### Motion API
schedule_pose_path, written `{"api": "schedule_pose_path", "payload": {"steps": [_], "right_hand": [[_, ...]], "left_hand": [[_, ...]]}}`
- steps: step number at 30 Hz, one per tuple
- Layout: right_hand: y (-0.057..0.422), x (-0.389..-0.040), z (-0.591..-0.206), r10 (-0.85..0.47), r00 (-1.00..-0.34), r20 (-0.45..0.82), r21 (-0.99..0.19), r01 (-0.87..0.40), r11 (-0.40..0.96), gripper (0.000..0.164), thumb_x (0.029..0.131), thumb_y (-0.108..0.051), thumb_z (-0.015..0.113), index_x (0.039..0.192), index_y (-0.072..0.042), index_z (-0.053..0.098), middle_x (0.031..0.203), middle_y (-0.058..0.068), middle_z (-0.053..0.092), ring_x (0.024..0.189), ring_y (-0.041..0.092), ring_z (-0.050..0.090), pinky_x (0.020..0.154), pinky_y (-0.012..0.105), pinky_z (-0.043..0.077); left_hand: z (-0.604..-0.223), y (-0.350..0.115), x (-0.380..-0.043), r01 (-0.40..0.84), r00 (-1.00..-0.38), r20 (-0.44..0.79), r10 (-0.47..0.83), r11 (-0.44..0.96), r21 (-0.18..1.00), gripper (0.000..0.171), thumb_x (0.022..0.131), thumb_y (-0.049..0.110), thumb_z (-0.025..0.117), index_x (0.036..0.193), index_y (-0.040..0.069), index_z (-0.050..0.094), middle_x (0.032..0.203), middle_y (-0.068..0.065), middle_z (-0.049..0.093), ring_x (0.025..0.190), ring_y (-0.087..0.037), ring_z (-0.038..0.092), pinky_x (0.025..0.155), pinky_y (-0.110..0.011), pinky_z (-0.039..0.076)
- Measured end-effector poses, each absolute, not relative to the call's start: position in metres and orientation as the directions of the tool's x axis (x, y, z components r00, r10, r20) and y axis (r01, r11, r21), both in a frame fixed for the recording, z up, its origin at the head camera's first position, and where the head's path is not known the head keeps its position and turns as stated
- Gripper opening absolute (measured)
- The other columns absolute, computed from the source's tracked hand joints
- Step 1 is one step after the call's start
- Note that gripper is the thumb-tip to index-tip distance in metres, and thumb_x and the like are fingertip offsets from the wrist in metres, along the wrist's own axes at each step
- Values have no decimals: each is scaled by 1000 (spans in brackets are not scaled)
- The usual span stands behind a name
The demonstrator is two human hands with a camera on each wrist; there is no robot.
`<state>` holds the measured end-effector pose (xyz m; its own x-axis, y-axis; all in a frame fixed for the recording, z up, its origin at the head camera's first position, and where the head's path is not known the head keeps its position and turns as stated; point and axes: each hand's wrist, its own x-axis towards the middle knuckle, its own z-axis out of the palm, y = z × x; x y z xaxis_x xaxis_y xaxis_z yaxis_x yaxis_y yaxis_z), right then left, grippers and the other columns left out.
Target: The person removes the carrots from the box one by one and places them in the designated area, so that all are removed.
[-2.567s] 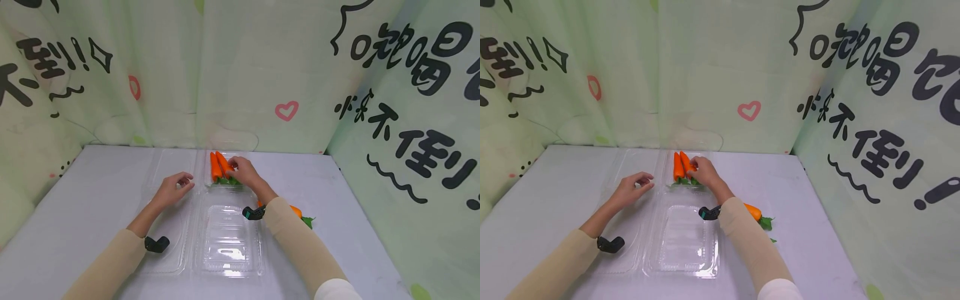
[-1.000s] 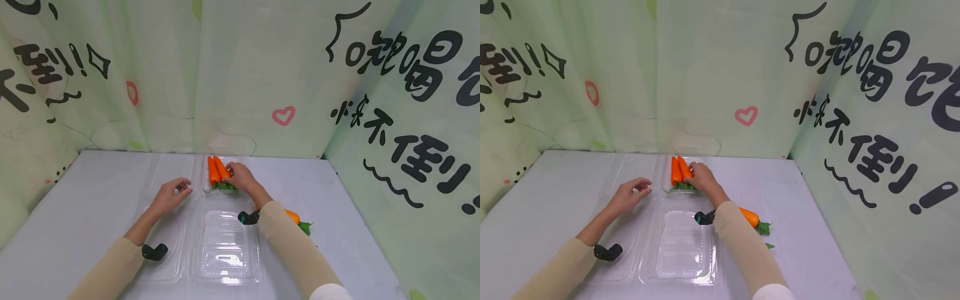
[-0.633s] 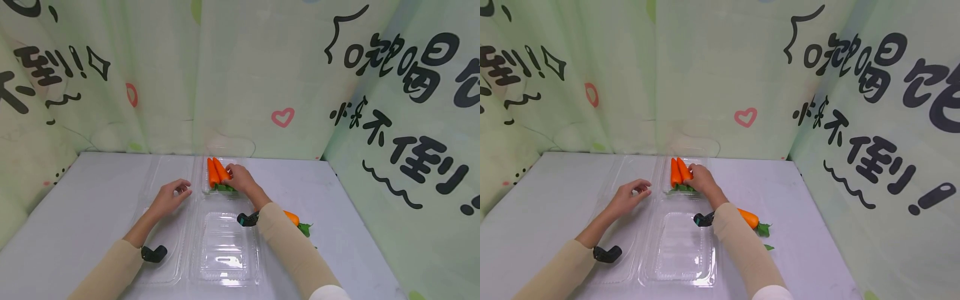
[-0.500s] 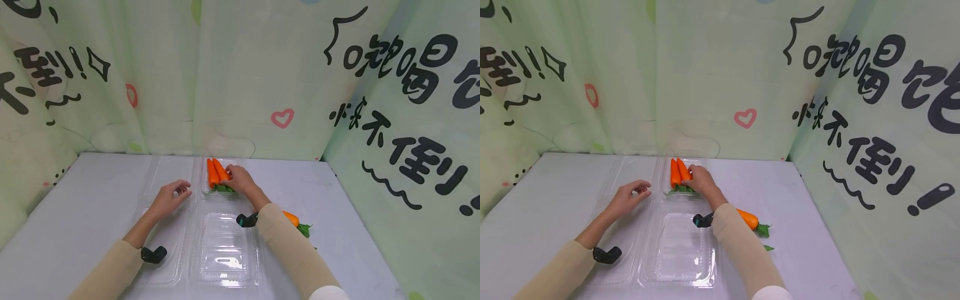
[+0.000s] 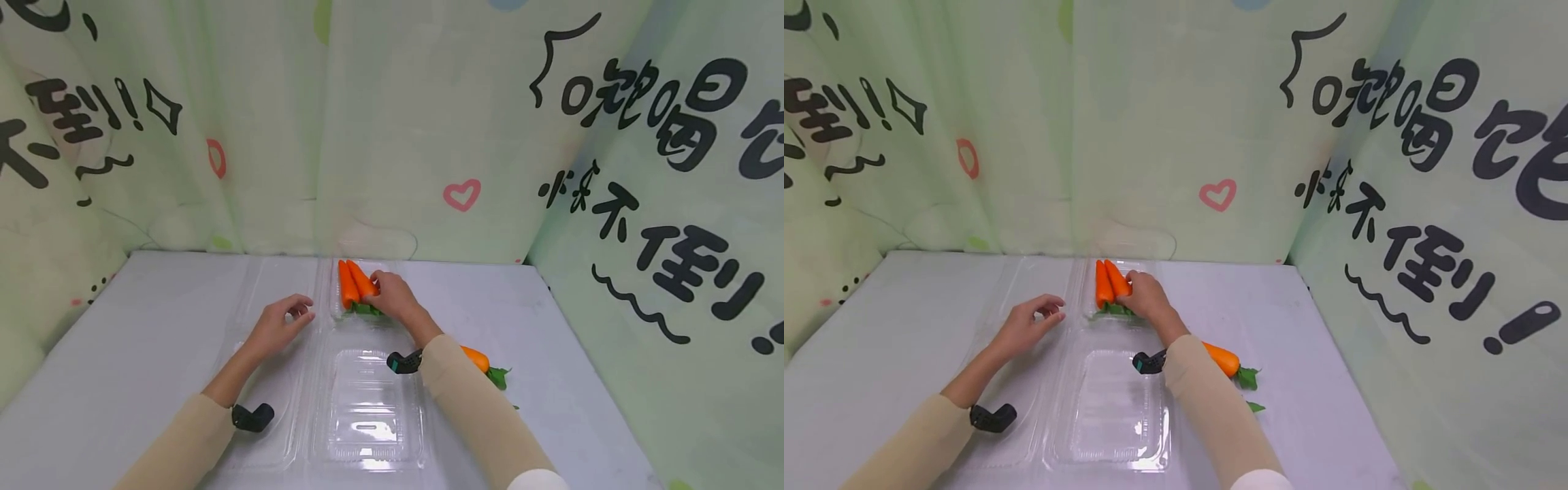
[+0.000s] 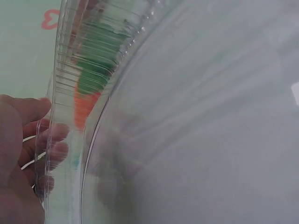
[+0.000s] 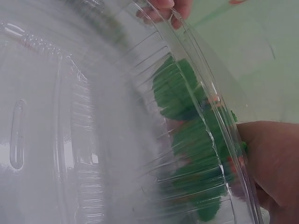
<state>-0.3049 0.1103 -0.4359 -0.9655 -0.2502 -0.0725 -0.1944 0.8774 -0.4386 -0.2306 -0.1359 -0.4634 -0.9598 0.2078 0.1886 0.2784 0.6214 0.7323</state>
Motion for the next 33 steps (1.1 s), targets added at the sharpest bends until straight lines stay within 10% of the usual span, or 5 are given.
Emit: {"api": "schedule_pose_path", "payload": {"steps": [33], "right_hand": [[113, -302, -431, -255, -966, 38, -585, -228, 778, 39, 90, -21, 65, 125, -4, 58, 115, 11, 64, 98, 23, 58, 92, 35, 52]], "left_hand": [[-460, -139, -228, 270, -962, 181, 203, 629, 729, 27, 92, 20, 65, 115, 5, 63, 93, -8, 67, 86, -20, 57, 73, -29, 46]]}}
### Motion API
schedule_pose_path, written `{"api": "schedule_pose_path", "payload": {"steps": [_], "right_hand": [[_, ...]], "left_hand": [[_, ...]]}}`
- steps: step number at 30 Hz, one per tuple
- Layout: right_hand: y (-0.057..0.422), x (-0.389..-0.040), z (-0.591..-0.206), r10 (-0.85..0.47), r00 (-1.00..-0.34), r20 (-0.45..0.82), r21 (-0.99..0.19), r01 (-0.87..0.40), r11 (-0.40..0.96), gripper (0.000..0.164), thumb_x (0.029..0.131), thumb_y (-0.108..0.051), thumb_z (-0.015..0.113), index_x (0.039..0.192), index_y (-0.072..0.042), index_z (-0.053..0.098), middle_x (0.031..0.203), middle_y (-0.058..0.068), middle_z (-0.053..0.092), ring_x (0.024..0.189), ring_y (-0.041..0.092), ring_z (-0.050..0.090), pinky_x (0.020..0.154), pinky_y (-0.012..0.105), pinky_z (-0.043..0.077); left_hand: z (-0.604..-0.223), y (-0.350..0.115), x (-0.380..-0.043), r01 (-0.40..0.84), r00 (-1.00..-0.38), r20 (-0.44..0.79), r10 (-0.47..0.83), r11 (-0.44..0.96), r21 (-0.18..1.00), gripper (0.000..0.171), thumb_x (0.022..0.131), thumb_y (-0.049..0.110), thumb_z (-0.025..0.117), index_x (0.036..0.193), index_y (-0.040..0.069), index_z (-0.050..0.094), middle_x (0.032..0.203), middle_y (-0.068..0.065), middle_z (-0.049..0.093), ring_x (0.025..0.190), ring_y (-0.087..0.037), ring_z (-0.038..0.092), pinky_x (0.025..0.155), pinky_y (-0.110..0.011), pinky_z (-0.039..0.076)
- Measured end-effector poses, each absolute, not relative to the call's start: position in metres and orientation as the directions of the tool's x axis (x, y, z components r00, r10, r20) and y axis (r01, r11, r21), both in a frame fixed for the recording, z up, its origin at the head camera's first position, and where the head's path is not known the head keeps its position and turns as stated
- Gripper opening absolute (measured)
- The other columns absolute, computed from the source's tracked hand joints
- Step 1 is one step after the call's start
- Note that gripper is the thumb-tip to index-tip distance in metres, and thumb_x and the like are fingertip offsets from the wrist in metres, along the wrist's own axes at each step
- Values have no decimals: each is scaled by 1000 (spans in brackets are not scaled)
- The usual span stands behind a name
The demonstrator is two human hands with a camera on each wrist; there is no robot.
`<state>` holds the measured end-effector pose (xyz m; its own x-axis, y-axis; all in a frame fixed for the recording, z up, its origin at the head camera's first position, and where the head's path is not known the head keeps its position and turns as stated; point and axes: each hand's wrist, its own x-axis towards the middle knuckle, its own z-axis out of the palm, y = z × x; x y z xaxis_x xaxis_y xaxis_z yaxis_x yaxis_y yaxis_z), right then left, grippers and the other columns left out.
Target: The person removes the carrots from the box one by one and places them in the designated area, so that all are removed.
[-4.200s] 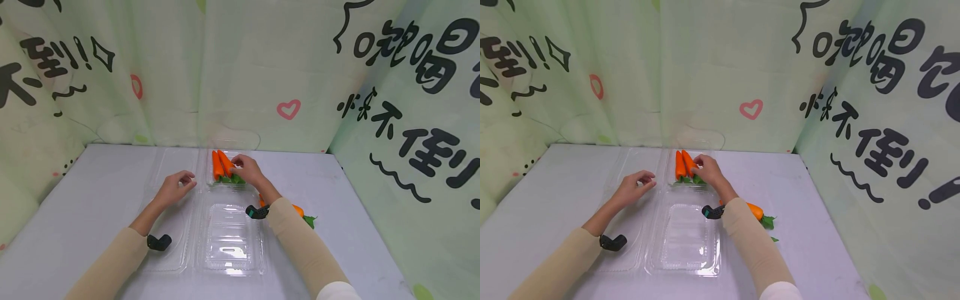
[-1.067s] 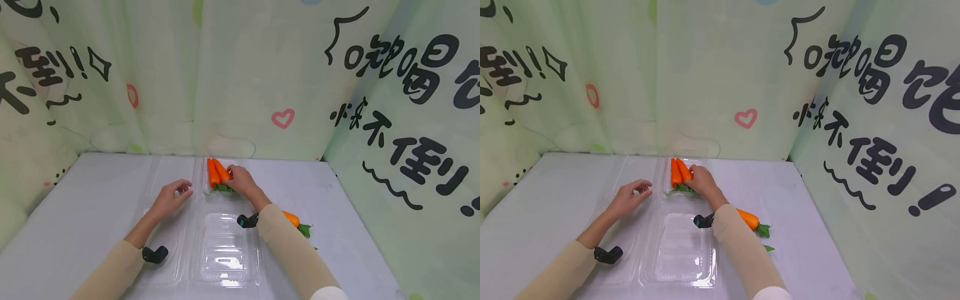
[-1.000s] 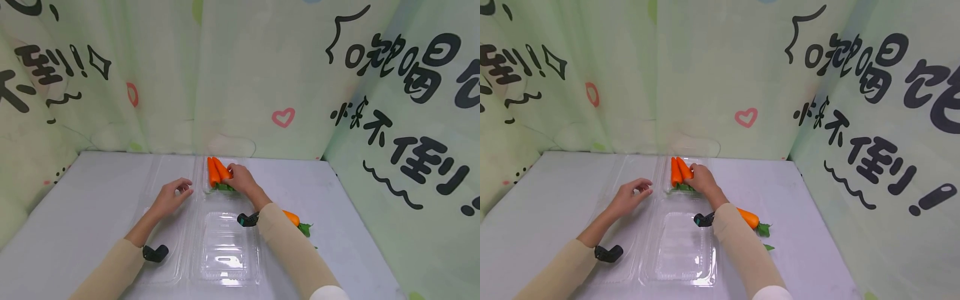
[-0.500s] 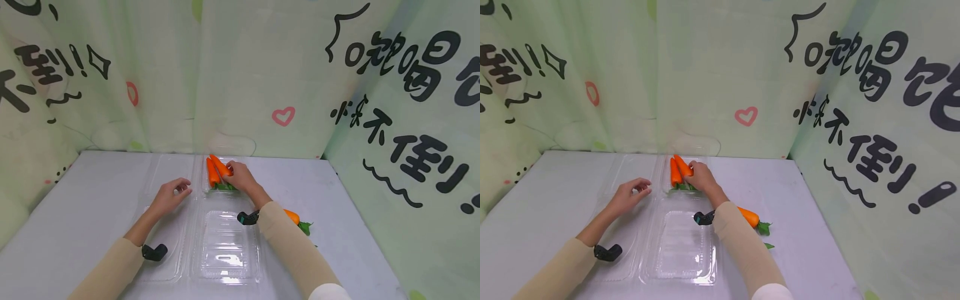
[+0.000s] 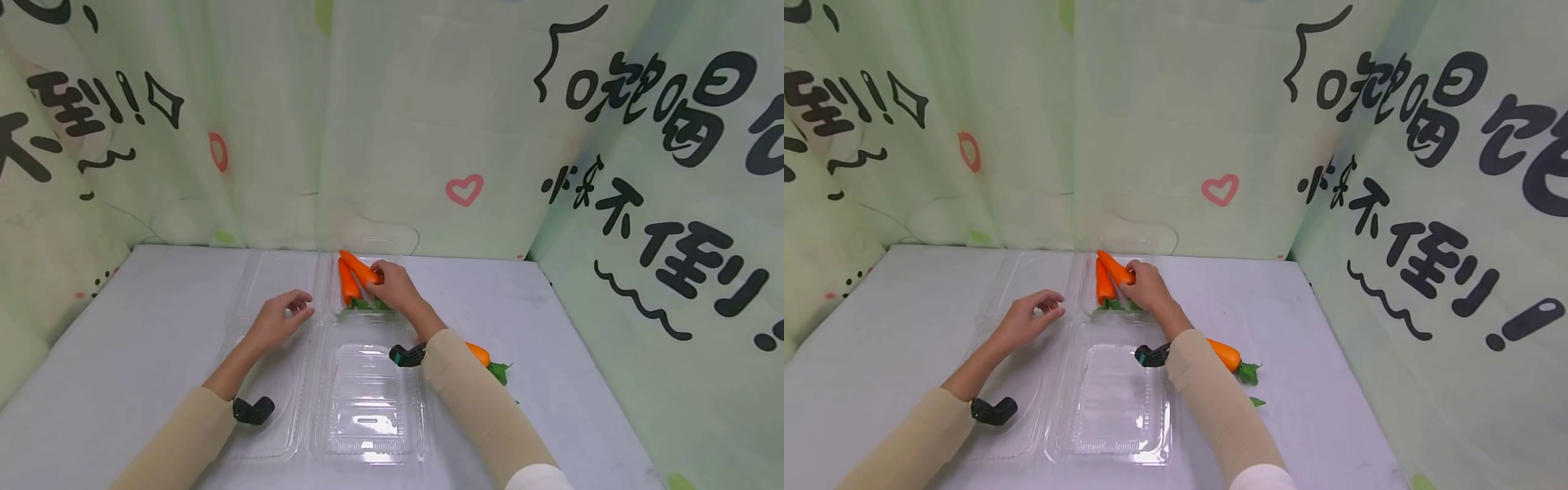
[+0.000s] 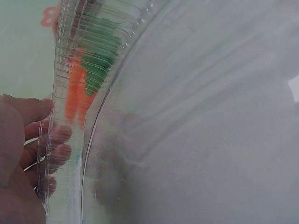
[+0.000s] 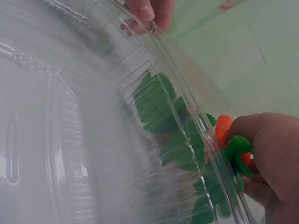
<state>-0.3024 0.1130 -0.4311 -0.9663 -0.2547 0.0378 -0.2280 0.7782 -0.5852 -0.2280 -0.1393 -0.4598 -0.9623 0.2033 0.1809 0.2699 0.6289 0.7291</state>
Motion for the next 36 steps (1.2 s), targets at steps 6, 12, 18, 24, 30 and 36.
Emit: {"api": "schedule_pose_path", "payload": {"steps": [6, 12, 18, 24, 30, 36], "right_hand": [[115, -302, -431, -256, -965, 59, -625, -236, 744, 38, 90, -20, 64, 125, -5, 58, 114, 10, 64, 98, 22, 58, 92, 35, 52], [115, -300, -424, -249, -966, 65, -662, -228, 714, 37, 90, -20, 64, 124, -7, 59, 114, 8, 64, 97, 22, 58, 91, 34, 53], [116, -295, -416, -223, -974, 40, -700, -187, 690, 35, 90, -20, 65, 123, -9, 58, 115, 7, 63, 100, 23, 59, 91, 34, 54], [119, -292, -410, -207, -978, 30, -708, -167, 687, 36, 91, -21, 65, 125, -11, 57, 117, 6, 62, 103, 22, 58, 92, 34, 54], [121, -286, -405, -216, -975, 44, -727, -180, 662, 37, 91, -20, 64, 126, -9, 57, 120, 8, 62, 105, 23, 60, 93, 35, 54], [126, -282, -401, -219, -974, 48, -727, -185, 661, 38, 92, -19, 65, 127, -10, 56, 121, 8, 61, 106, 24, 60, 93, 35, 54]], "left_hand": [[-460, -138, -229, 265, -963, 174, 204, 633, 728, 28, 93, 21, 65, 115, 5, 63, 93, -8, 67, 86, -20, 57, 72, -28, 46], [-459, -138, -229, 270, -962, 178, 207, 628, 730, 28, 93, 21, 65, 115, 4, 63, 93, -8, 67, 86, -21, 58, 74, -31, 47], [-459, -138, -230, 246, -968, 154, 197, 636, 731, 29, 93, 22, 65, 116, 6, 63, 94, -7, 67, 88, -20, 57, 76, -31, 47], [-462, -139, -231, 247, -968, 155, 197, 640, 727, 28, 93, 22, 65, 116, 6, 63, 95, -7, 68, 88, -20, 57, 77, -32, 48], [-462, -139, -230, 238, -970, 145, 194, 646, 725, 29, 93, 22, 65, 116, 6, 62, 96, -8, 68, 89, -20, 57, 78, -32, 49], [-460, -138, -228, 237, -970, 141, 198, 651, 721, 30, 93, 22, 64, 117, 5, 62, 97, -9, 68, 89, -21, 57, 78, -33, 49]]}}
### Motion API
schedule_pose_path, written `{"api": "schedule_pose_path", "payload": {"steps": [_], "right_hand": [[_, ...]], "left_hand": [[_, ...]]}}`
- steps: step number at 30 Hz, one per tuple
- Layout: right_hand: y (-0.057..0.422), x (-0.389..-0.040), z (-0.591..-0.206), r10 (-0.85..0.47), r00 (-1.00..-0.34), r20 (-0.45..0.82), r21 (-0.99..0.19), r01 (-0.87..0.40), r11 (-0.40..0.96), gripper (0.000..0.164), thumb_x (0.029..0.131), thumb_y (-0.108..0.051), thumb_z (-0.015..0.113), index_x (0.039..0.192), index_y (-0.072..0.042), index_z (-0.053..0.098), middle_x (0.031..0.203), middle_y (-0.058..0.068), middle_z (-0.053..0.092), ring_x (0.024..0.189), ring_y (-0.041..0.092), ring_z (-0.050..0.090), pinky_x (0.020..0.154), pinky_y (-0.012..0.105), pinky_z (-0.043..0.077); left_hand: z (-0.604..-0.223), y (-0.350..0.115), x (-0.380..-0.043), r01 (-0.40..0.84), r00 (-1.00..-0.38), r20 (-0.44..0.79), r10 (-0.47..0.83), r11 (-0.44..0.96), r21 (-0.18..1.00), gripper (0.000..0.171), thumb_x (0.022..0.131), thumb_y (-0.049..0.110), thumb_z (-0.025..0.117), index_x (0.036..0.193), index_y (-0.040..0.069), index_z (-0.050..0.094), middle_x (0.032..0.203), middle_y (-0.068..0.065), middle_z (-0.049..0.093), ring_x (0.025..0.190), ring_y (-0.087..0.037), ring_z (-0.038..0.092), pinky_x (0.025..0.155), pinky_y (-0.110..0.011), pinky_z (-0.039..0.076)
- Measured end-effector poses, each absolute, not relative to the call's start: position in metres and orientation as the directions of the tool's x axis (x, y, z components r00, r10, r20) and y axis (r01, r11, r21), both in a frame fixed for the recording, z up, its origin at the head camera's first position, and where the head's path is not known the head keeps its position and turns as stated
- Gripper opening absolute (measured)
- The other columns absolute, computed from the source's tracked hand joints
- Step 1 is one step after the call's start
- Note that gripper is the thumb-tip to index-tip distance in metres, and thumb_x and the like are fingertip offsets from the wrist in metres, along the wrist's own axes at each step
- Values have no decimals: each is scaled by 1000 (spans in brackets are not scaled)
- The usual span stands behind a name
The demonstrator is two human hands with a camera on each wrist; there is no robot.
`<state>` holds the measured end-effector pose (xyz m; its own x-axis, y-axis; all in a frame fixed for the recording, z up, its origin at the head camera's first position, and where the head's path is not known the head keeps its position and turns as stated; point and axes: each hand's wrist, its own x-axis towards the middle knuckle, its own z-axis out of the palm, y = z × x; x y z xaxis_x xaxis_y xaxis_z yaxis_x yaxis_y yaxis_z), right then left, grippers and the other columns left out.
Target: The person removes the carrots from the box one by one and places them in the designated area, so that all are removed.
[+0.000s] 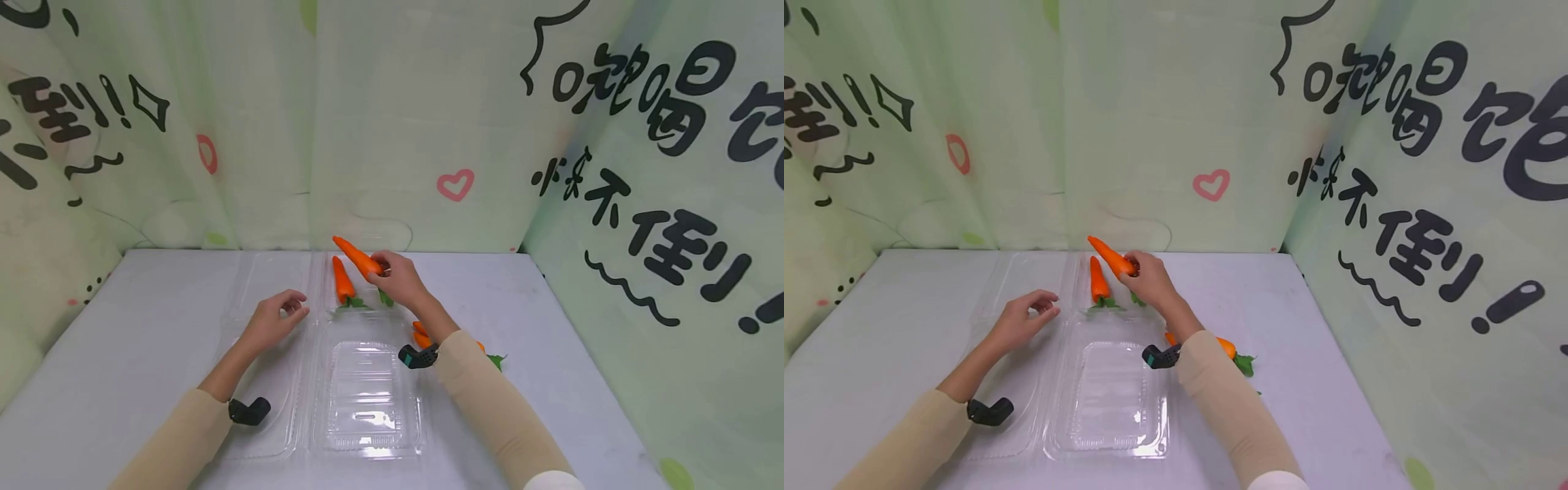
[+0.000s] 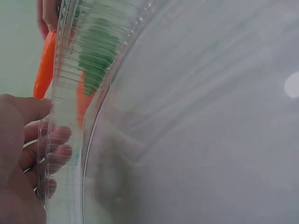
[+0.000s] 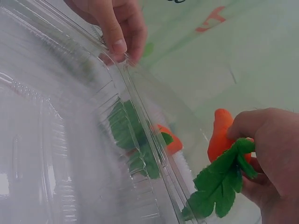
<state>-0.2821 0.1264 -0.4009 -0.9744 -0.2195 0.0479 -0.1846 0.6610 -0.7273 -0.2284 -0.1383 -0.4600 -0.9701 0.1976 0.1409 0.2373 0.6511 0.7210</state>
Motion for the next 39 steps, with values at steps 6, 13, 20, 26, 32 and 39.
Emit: {"api": "schedule_pose_path", "payload": {"steps": [6, 13, 20, 26, 32, 39], "right_hand": [[133, -278, -396, -210, -975, 75, -726, -197, 659, 38, 92, -17, 65, 127, -8, 56, 123, 9, 61, 106, 25, 60, 95, 36, 53], [137, -273, -392, -203, -977, 73, -732, -190, 654, 38, 92, -16, 64, 128, -9, 56, 124, 8, 60, 107, 25, 60, 95, 36, 53], [142, -269, -392, -190, -978, 92, -724, -196, 661, 37, 92, -14, 64, 128, -9, 56, 124, 8, 60, 108, 24, 60, 95, 36, 53], [148, -264, -393, -179, -979, 95, -734, -190, 652, 36, 91, -12, 63, 127, -10, 57, 123, 7, 61, 107, 25, 59, 95, 37, 53], [157, -258, -389, -174, -980, 100, -739, -190, 646, 37, 91, -11, 62, 127, -11, 57, 124, 7, 60, 109, 26, 59, 96, 38, 52], [166, -254, -389, -165, -981, 100, -739, -185, 648, 38, 90, -11, 63, 127, -10, 57, 125, 8, 60, 108, 27, 59, 96, 40, 52]], "left_hand": [[-459, -137, -228, 241, -969, 141, 202, 657, 714, 30, 93, 23, 64, 118, 5, 61, 98, -9, 68, 90, -22, 58, 79, -34, 49], [-461, -138, -228, 233, -971, 131, 200, 663, 711, 30, 94, 22, 63, 119, 6, 61, 100, -10, 68, 91, -23, 58, 80, -36, 50], [-460, -137, -229, 227, -972, 122, 200, 672, 704, 31, 95, 23, 62, 120, 6, 60, 101, -10, 67, 91, -23, 58, 80, -36, 50], [-461, -139, -229, 232, -971, 121, 208, 675, 700, 30, 95, 23, 61, 120, 7, 60, 102, -10, 67, 92, -22, 58, 79, -35, 50], [-461, -139, -229, 237, -970, 126, 210, 681, 692, 30, 95, 22, 61, 120, 7, 60, 102, -11, 68, 92, -23, 58, 81, -38, 51], [-460, -138, -228, 239, -969, 124, 214, 682, 691, 30, 95, 22, 61, 121, 6, 59, 103, -11, 68, 92, -23, 58, 81, -37, 51]]}}
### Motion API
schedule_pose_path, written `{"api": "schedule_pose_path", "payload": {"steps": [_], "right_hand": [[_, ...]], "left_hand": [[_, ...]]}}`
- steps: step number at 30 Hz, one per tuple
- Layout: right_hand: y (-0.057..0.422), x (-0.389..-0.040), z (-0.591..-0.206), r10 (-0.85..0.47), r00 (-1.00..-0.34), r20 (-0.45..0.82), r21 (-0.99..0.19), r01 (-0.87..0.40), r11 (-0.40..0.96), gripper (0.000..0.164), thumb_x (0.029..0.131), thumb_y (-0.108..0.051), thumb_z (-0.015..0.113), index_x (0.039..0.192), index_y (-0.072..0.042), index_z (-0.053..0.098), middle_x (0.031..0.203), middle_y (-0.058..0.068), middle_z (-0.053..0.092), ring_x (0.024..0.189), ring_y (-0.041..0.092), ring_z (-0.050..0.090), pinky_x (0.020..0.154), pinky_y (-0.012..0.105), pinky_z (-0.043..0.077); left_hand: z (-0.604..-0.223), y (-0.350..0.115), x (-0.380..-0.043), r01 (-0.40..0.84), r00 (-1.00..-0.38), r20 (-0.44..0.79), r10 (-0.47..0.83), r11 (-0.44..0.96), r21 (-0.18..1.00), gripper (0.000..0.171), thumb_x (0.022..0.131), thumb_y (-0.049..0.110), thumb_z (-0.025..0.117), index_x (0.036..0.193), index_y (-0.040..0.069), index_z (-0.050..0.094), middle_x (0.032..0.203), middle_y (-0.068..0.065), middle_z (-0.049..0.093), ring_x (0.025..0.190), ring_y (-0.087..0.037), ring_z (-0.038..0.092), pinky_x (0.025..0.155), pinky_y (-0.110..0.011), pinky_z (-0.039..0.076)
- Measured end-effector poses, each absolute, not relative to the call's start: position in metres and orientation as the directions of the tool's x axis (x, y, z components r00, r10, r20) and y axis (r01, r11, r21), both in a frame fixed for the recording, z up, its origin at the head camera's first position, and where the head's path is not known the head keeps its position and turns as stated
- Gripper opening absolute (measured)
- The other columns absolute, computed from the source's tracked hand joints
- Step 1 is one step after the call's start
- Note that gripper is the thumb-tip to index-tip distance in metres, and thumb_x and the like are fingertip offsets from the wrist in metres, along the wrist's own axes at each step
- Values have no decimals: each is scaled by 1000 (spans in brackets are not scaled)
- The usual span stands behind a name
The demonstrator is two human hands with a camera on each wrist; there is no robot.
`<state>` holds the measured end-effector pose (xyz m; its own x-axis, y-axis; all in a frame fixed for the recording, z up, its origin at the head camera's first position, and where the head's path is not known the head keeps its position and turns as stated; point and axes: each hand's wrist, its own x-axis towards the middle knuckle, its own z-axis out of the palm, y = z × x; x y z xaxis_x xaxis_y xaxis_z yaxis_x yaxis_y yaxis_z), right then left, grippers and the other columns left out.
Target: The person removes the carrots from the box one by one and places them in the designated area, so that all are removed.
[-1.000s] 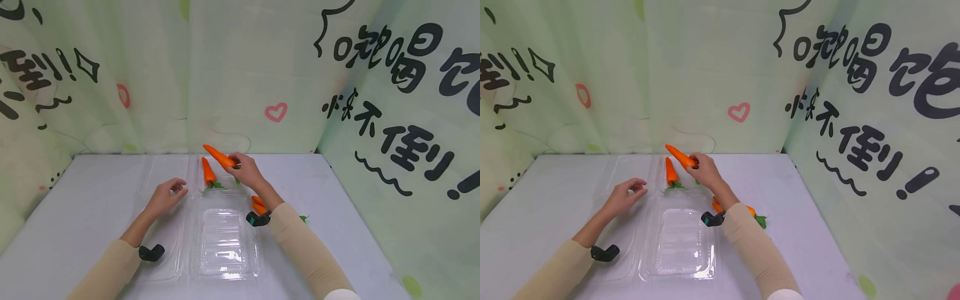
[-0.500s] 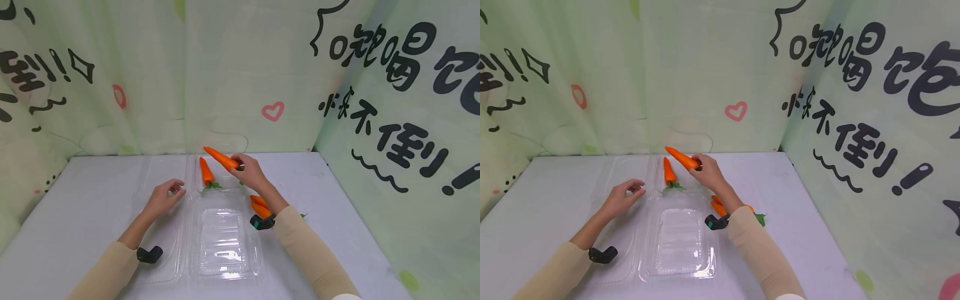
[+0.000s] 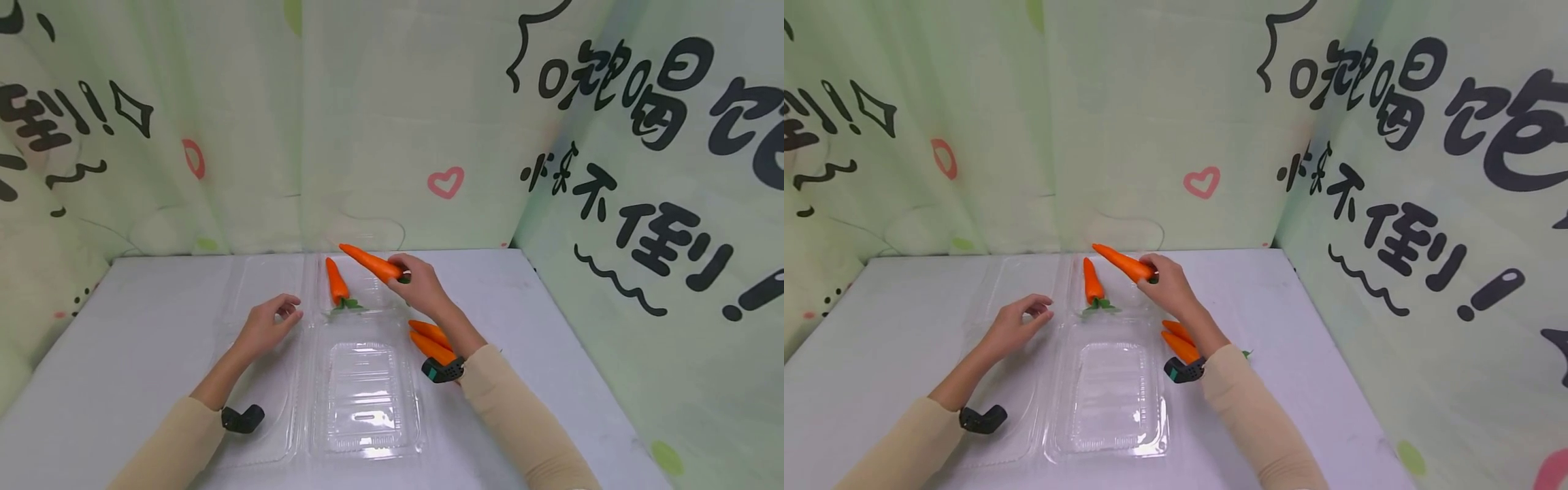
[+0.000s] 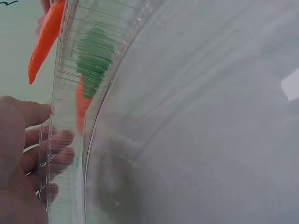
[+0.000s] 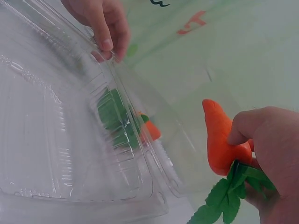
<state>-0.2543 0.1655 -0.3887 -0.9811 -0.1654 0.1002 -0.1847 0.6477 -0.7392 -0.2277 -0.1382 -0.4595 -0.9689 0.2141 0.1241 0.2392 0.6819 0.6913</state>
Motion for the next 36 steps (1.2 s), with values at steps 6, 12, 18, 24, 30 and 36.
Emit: {"api": "schedule_pose_path", "payload": {"steps": [6, 12, 18, 24, 30, 36], "right_hand": [[171, -251, -392, -157, -983, 92, -734, -174, 656, 38, 90, -10, 62, 128, -10, 56, 125, 9, 60, 108, 27, 59, 96, 40, 52], [177, -248, -393, -157, -984, 88, -732, -171, 659, 38, 91, -10, 62, 129, -9, 56, 125, 10, 60, 107, 28, 58, 96, 40, 52], [183, -244, -394, -136, -988, 77, -735, -148, 662, 38, 91, -11, 61, 128, -10, 56, 125, 8, 59, 107, 28, 58, 96, 41, 52], [188, -240, -397, -129, -989, 68, -728, -138, 672, 39, 91, -11, 62, 129, -10, 55, 127, 9, 59, 108, 29, 58, 96, 41, 52], [191, -236, -394, -112, -992, 56, -727, -117, 677, 41, 91, -10, 62, 130, -10, 54, 129, 10, 58, 110, 30, 58, 96, 42, 52], [193, -235, -392, -95, -995, 37, -727, -92, 681, 41, 90, -9, 63, 130, -10, 54, 129, 9, 58, 110, 29, 58, 97, 41, 52]], "left_hand": [[-461, -139, -226, 241, -968, 123, 218, 684, 688, 32, 95, 22, 60, 122, 5, 59, 103, -11, 67, 92, -24, 57, 79, -35, 50], [-460, -138, -227, 246, -967, 124, 224, 683, 687, 32, 96, 22, 60, 122, 5, 59, 103, -11, 67, 92, -23, 58, 80, -36, 51], [-460, -139, -227, 263, -963, 141, 231, 676, 689, 32, 96, 22, 59, 122, 4, 59, 102, -12, 67, 92, -24, 58, 80, -37, 50], [-463, -142, -227, 268, -962, 149, 229, 678, 684, 31, 95, 20, 61, 121, 3, 60, 101, -11, 67, 91, -24, 58, 81, -38, 50], [-463, -142, -228, 257, -964, 137, 226, 681, 686, 32, 96, 23, 59, 122, 5, 59, 102, -11, 67, 91, -23, 57, 82, -38, 51], [-462, -141, -229, 252, -965, 131, 226, 676, 692, 32, 96, 23, 59, 123, 5, 59, 102, -11, 66, 91, -24, 57, 82, -39, 52]]}}
